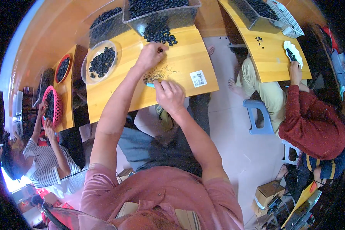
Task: The person sorts blueberries on a table, removing debris and damaged fruit with a small plastic tweezer.
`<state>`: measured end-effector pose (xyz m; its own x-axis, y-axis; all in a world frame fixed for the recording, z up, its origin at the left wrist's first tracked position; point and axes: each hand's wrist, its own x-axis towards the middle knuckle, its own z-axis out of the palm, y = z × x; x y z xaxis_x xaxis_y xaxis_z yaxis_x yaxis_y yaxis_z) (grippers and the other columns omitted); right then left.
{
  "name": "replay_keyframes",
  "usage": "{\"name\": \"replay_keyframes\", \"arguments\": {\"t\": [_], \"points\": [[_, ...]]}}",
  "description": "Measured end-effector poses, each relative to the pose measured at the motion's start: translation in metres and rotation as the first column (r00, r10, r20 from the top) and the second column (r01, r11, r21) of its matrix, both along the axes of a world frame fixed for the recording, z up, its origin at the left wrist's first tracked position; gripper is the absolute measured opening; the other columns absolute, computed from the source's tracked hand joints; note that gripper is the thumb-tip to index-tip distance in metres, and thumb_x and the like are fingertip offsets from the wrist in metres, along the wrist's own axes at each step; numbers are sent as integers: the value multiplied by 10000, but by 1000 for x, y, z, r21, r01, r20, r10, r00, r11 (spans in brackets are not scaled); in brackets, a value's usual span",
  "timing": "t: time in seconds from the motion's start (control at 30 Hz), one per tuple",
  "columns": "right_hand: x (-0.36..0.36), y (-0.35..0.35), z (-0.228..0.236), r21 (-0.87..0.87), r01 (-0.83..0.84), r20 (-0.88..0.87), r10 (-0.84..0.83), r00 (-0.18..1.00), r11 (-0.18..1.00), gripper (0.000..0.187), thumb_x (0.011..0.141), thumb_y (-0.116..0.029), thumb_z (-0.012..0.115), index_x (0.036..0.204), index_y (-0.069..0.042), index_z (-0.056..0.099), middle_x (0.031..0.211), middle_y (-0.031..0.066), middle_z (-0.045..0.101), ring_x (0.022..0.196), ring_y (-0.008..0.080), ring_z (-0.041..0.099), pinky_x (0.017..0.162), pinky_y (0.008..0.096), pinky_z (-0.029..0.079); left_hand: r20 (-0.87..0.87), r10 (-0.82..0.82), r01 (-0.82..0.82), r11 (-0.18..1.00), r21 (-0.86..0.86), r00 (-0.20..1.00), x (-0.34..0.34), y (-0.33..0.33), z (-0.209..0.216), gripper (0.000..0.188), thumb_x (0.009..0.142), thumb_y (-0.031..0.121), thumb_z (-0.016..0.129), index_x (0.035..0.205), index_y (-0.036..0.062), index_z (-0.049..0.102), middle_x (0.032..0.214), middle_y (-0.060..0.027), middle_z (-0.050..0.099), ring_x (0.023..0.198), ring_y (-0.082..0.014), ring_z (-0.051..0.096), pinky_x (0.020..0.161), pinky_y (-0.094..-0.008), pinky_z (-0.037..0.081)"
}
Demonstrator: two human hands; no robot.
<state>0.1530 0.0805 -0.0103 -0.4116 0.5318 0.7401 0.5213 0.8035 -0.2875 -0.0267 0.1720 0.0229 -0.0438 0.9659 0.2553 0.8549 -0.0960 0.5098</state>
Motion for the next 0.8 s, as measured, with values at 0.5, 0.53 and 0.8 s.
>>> {"name": "replay_keyframes", "arguments": {"t": [0.5,0.53,0.8], "points": [[0,0,-3,-11,19,91,-18,996,1000,186,842,-121,725,1028,-123,736,764,21,558,709,210,633,630,366,535,816,331,-374,915,-154,473,-1,-150,-18,171,925,4,776,1094,-17,756,862,26,653,753,-40,563,678,-199,472],[-1,-1,-2,-16,11,97,-9,995,1000,186,842,-121,725,1028,-123,736,764,21,558,709,210,633,630,366,535,821,312,-362,922,-140,478,4,-154,-23,188,918,-10,779,1103,-25,753,906,11,661,768,-44,571,694,-204,485],[0,-3,-2,-17,48,157,-44,987,999,201,863,-152,746,1062,-134,728,754,27,544,702,210,632,604,380,513,811,220,-363,932,-10,542,16,-157,-33,290,892,-42,785,1177,-26,736,1028,-52,712,840,-82,635,795,-241,559]]}}
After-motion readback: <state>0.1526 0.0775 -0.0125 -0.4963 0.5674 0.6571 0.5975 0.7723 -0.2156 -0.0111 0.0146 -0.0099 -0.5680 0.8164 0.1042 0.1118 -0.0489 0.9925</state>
